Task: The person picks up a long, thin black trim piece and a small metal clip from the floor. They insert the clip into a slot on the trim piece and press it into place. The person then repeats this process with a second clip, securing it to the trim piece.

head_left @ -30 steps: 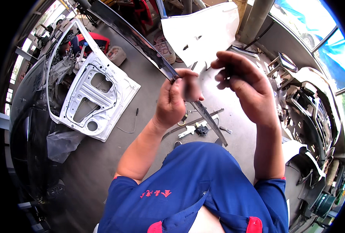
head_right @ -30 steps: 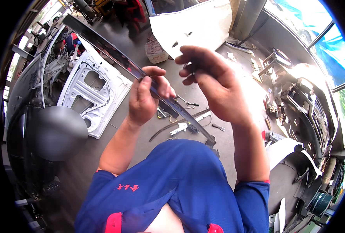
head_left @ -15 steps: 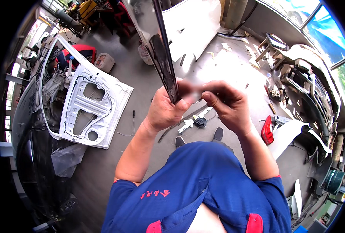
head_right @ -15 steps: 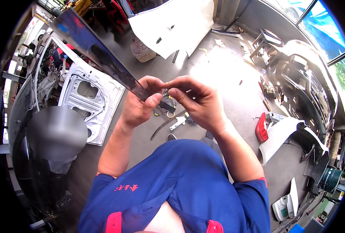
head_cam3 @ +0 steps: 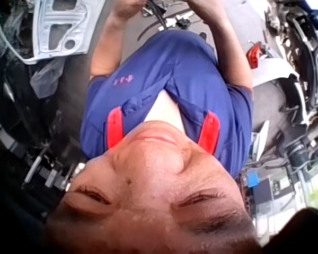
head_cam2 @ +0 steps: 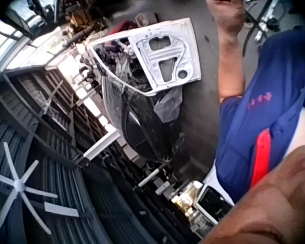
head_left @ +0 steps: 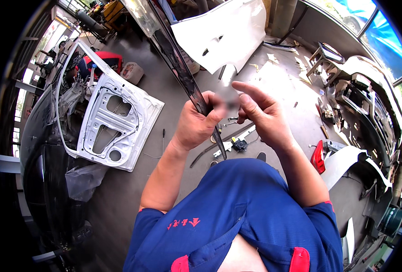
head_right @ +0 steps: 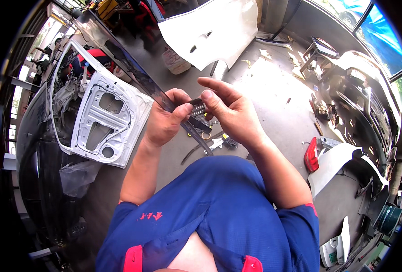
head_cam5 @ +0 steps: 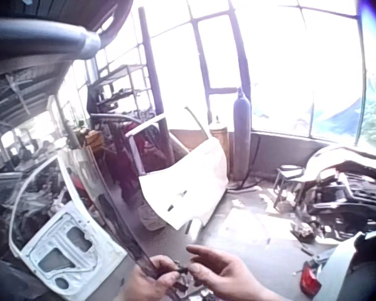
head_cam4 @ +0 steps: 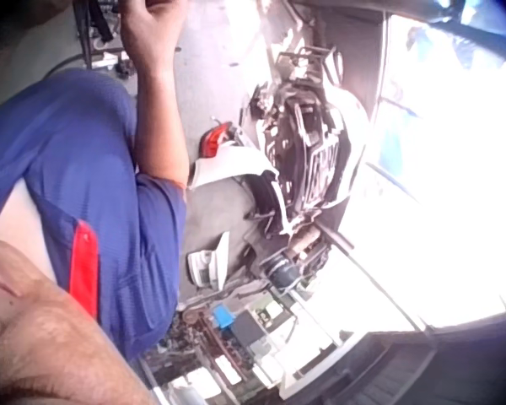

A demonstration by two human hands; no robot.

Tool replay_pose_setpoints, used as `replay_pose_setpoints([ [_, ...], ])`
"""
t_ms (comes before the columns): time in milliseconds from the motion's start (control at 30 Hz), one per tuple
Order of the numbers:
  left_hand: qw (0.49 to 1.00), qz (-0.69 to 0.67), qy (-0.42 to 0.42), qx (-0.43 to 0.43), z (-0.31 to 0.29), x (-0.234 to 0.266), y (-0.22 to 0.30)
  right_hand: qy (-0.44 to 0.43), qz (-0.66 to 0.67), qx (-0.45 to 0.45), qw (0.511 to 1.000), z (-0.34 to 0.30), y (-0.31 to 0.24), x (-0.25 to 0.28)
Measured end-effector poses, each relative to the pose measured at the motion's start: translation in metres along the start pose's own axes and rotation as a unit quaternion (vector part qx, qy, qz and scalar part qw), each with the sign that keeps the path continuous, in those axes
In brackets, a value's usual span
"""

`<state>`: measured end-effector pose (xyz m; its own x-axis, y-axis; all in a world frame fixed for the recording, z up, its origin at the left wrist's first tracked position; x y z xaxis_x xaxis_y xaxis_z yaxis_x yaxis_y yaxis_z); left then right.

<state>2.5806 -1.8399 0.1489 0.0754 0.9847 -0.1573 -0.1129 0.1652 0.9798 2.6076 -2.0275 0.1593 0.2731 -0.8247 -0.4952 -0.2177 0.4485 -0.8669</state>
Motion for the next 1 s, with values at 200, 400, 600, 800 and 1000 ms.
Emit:
replay_pose_setpoints([
  [200,0.999,0.042,0.002,-0.003,-0.004,0.0,0.004,-0.071,-0.223,0.005,0.972,0.001,-0.006,-0.002],
  [400,0.999,0.034,0.016,-0.007,-0.008,0.0,0.008,-0.083,-0.124,-0.063,0.987,-0.012,0.006,-0.003],
  [600,0.998,0.04,0.001,0.038,-0.008,0.003,0.003,-0.085,-0.063,-0.074,0.992,-0.016,0.009,0.019],
  [800,0.996,0.051,-0.028,0.064,-0.007,0.002,0.013,0.01,-0.163,0.055,0.985,-0.005,0.004,0.032],
  [1000,0.997,0.032,-0.043,0.049,-0.009,0.009,0.006,-0.068,-0.158,-0.052,0.984,-0.009,0.002,0.001],
])
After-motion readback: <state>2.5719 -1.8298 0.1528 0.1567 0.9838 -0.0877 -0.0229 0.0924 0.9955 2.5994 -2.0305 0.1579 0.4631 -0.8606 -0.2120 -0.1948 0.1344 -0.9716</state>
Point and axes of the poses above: each hand's wrist, its own z-axis towards the middle knuckle, its own x-axis out of the back of the hand, y = z × x, the point moved 3 cm from there along z, towards the middle knuckle, and after that the axes turned 7 degrees about y, right-handed, at the moved point
